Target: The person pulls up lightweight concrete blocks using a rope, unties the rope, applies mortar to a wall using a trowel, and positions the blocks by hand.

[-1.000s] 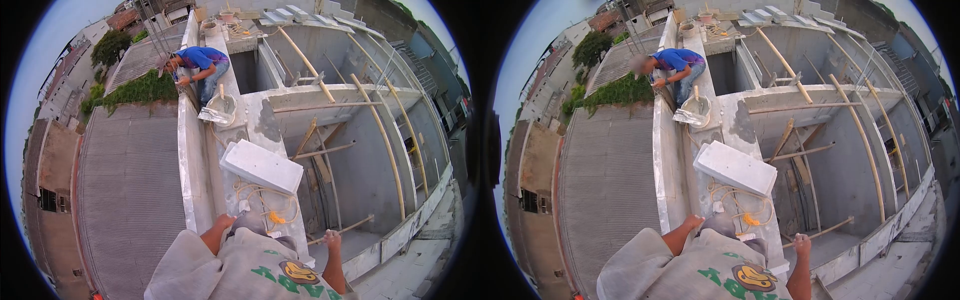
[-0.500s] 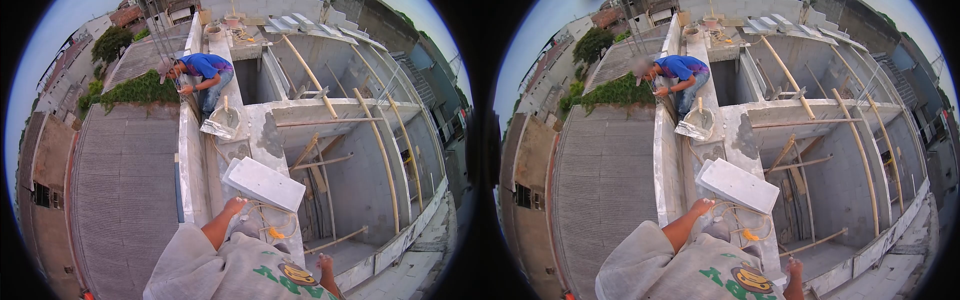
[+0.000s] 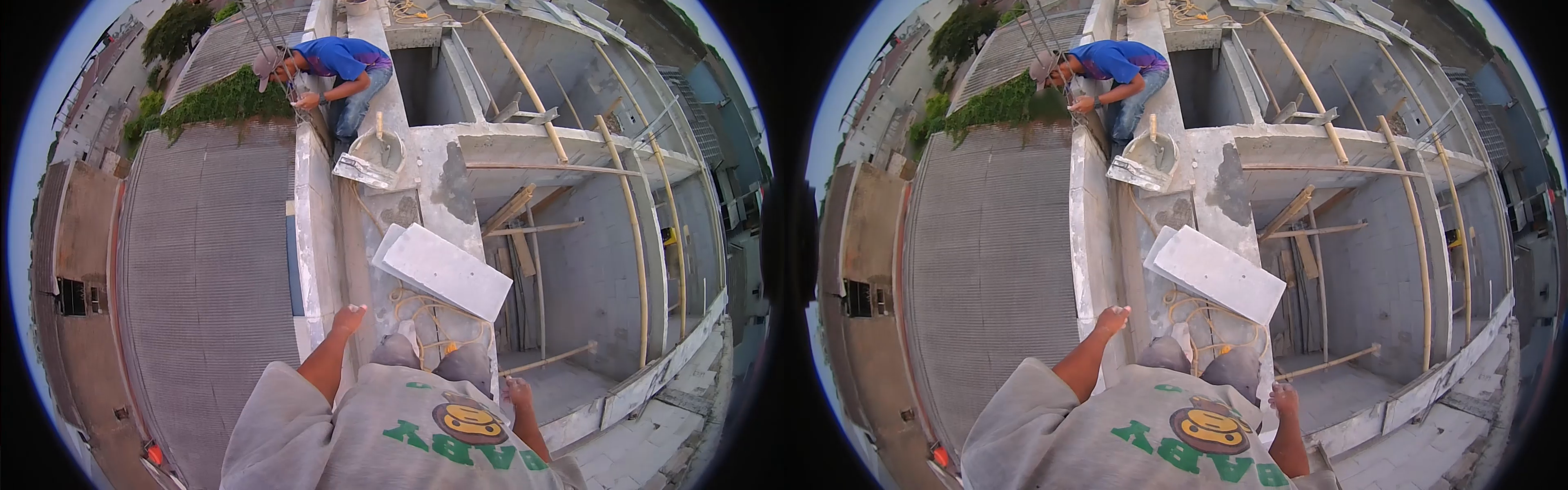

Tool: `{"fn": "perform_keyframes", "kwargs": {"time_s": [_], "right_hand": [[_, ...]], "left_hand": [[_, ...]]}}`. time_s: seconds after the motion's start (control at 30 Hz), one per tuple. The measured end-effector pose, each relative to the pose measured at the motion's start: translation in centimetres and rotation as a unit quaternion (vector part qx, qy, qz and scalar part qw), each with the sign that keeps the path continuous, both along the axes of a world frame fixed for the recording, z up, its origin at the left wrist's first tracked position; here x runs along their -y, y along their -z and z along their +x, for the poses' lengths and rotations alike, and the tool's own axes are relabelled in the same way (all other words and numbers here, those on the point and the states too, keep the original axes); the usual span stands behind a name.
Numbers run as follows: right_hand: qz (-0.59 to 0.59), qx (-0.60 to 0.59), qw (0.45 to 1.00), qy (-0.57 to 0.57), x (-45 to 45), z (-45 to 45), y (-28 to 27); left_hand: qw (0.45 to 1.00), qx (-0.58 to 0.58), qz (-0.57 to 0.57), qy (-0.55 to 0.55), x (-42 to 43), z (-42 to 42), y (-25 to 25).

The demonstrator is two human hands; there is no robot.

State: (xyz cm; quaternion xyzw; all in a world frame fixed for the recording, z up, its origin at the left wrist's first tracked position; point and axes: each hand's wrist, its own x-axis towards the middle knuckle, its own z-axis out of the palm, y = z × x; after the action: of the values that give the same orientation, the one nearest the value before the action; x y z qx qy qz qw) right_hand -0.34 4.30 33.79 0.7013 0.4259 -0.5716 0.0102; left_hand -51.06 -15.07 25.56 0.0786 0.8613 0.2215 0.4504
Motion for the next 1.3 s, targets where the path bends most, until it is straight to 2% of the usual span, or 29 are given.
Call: {"fn": "perform_keyframes", "kwargs": {"time_s": [0.1, 0.17, 0.2, 0.27, 0.3, 0.37, 0.43, 0.6, 0.8, 0.93, 1.0, 1.1, 1.2, 1.3], "right_hand": [[0.021, 0.011, 0.998, -0.063, -3.1, 0.0, 2.2], [0.05, 0.028, 0.989, -0.133, -5.6, 0.3, 3.7], [0.038, 0.021, 0.991, -0.124, -6.6, 0.1, 3.9], [0.017, 0.008, 0.994, -0.105, -9.8, -3.0, 1.9], [0.024, 0.023, 0.991, -0.133, -11.3, -3.7, 2.0], [0.042, 0.046, 0.981, -0.182, -14.2, -5.8, 2.9], [0.045, 0.016, 0.984, -0.171, -16.7, -7.8, 2.8], [0.141, -0.028, 0.96, -0.239, -19.3, -14.1, -2.2], [0.152, -0.006, 0.939, -0.309, -19.5, -15.0, 0.5], [0.113, -0.021, 0.957, -0.265, -18.7, -17.6, -0.6], [0.135, -0.015, 0.949, -0.284, -19.3, -19.3, -1.3], [0.232, 0.023, 0.913, -0.335, -21.4, -20.5, 0.6], [0.284, 0.005, 0.905, -0.318, -23.9, -22.3, 0.1], [0.28, 0.016, 0.923, -0.263, -24.4, -25.8, -6.2]], "left_hand": [[0.998, -0.027, 0.003, -0.052, 1.7, -0.5, 0.6], [0.998, -0.021, 0.0, -0.052, 1.3, -0.2, -2.6], [0.998, -0.018, -0.003, -0.052, 1.4, 0.2, -4.0], [0.988, 0.001, 0.065, -0.141, 2.4, 1.7, -3.5], [0.977, 0.009, 0.102, -0.187, 2.7, 2.6, -3.3], [0.974, 0.012, 0.079, -0.214, 3.2, 4.3, -3.6], [0.974, 0.016, 0.055, -0.221, 3.9, 5.9, -5.3], [0.959, 0.052, 0.03, -0.277, 5.7, 8.7, -3.8], [0.949, 0.08, 0.035, -0.301, 4.8, 9.0, -3.6], [0.961, 0.093, 0.037, -0.259, 3.5, 5.2, -2.3], [0.967, 0.083, 0.035, -0.239, 2.2, 2.0, -1.3], [0.965, 0.088, 0.064, -0.24, -0.3, -3.0, -2.4], [0.964, 0.086, 0.118, -0.224, -2.3, -7.8, -3.1], [0.965, 0.051, 0.147, -0.213, -3.3, -11.5, -4.8]]}}
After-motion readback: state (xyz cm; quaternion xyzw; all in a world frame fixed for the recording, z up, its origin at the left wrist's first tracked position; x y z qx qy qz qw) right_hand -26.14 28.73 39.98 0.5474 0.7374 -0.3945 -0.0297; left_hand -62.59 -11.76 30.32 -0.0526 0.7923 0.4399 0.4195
